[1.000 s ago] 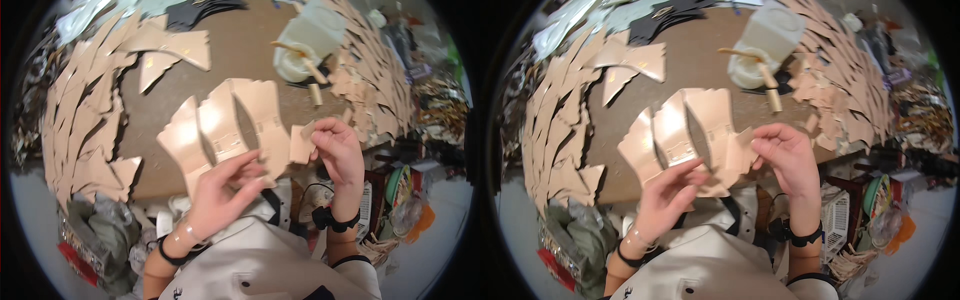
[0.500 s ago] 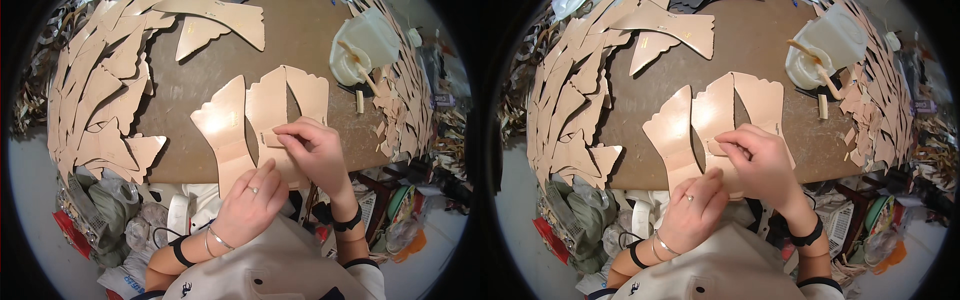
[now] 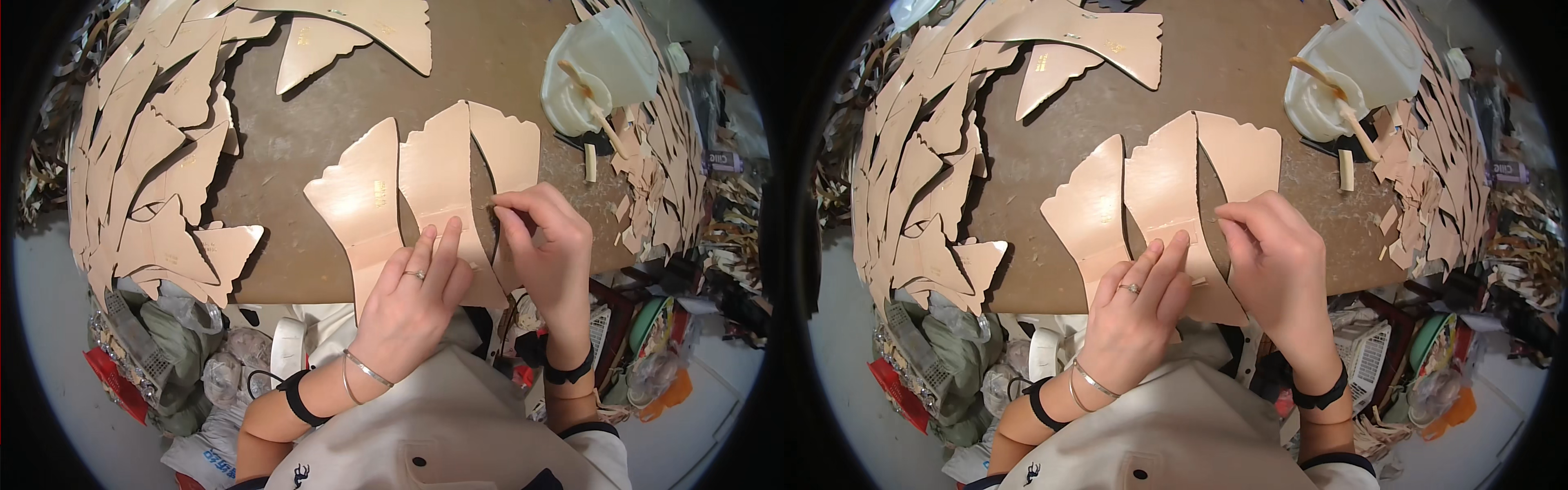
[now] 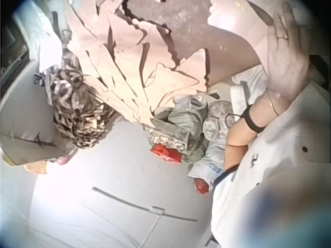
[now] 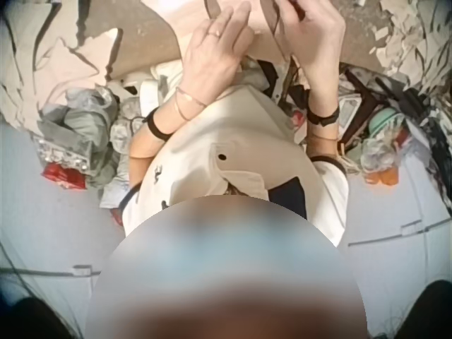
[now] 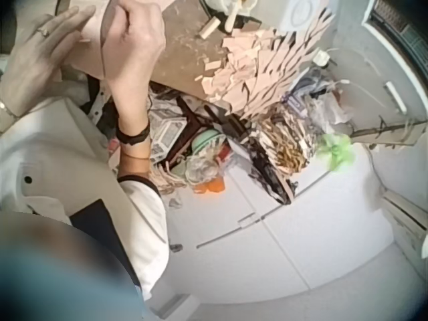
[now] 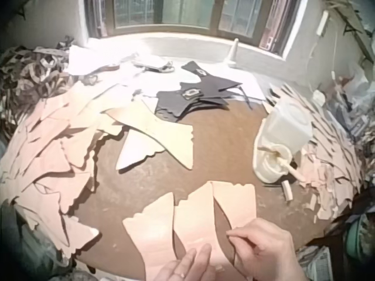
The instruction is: Applying glue to leather shoe components and assembling them.
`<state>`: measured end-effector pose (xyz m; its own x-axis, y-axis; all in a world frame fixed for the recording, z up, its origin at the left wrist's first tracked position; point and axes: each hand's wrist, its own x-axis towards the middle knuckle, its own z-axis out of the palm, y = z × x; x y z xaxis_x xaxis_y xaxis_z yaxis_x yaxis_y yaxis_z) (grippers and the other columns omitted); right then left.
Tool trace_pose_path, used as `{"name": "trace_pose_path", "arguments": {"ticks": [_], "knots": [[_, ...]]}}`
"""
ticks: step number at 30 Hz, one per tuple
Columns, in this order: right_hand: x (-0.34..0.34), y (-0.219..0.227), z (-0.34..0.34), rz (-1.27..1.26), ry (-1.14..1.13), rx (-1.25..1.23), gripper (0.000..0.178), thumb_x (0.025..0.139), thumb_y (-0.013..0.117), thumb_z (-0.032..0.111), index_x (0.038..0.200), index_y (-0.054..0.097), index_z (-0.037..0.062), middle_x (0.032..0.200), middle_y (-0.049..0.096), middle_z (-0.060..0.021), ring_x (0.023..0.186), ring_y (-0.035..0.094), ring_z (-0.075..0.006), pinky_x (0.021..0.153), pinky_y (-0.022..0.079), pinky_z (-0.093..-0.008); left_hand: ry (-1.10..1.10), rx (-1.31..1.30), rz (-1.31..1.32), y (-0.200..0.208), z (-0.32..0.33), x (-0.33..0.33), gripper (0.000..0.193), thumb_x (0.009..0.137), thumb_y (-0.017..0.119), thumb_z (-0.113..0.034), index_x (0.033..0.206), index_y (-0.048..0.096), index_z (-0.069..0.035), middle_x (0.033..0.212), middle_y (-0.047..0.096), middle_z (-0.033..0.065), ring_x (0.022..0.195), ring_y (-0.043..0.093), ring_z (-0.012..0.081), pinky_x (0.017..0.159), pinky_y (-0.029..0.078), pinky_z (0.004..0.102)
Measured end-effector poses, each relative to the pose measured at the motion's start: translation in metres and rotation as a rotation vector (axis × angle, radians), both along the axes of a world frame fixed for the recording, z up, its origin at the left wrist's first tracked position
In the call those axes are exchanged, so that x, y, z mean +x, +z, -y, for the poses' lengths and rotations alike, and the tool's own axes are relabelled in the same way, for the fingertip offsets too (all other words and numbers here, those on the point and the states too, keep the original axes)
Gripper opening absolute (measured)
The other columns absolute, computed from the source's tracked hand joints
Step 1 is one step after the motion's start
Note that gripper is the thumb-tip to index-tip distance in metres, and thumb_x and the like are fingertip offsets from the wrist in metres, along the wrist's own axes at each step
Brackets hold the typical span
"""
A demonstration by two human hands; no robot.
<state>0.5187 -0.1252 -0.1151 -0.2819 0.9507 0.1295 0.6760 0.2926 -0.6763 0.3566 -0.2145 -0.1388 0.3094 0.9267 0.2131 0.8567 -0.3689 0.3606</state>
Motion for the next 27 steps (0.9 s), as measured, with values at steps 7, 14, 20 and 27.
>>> {"name": "trace_pose_path", "arguments": {"ticks": [7, 14, 20, 27], "knots": [[-0.010, -0.009, 0.002, 0.020, 0.173, -0.093, 0.007, 0.081, 0.069, 0.001, 0.088, 0.070, 0.0002, 0.081, 0.061, -0.0114, 0.076, 0.062, -0.0296, 0.069, 0.051, -0.0366, 0.038, -0.049, 0.017, 0.005, -0.002, -0.002, 0.026, 0.076, 0.063, -0.010, 0.101, 0.063, -0.005, 0.139, 0.059, 0.0126, 0.119, 0.059, 0.0256, 0.099, 0.044, 0.0381], [-0.008, 0.001, 0.003, 0.078, 0.123, -0.053, 0.009, 0.080, 0.071, -0.002, 0.088, 0.070, 0.0004, 0.078, 0.061, -0.0106, 0.070, 0.061, -0.0274, 0.064, 0.050, -0.0340, 0.167, -0.113, 0.088, 0.030, 0.036, -0.024, 0.033, 0.074, 0.069, -0.006, 0.106, 0.059, -0.003, 0.133, 0.061, 0.0139, 0.124, 0.058, 0.0270, 0.101, 0.041, 0.0389], [-0.016, 0.008, 0.017, -0.096, 0.152, -0.044, 0.015, 0.081, 0.072, -0.007, 0.094, 0.071, 0.0005, 0.078, 0.061, -0.0089, 0.066, 0.059, -0.0200, 0.059, 0.046, -0.0301, 0.256, -0.164, 0.046, 0.013, 0.051, -0.035, 0.027, 0.080, 0.066, -0.002, 0.106, 0.058, -0.003, 0.141, 0.055, 0.0172, 0.125, 0.058, 0.0292, 0.102, 0.040, 0.0425], [-0.022, 0.015, 0.023, -0.128, 0.200, -0.063, 0.016, 0.083, 0.071, -0.007, 0.097, 0.072, 0.0004, 0.078, 0.061, -0.0084, 0.066, 0.057, -0.0182, 0.056, 0.043, -0.0290, 0.231, -0.166, 0.027, 0.009, 0.052, -0.039, 0.029, 0.080, 0.065, -0.003, 0.109, 0.057, -0.003, 0.143, 0.053, 0.0180, 0.126, 0.057, 0.0298, 0.101, 0.040, 0.0432]]}}
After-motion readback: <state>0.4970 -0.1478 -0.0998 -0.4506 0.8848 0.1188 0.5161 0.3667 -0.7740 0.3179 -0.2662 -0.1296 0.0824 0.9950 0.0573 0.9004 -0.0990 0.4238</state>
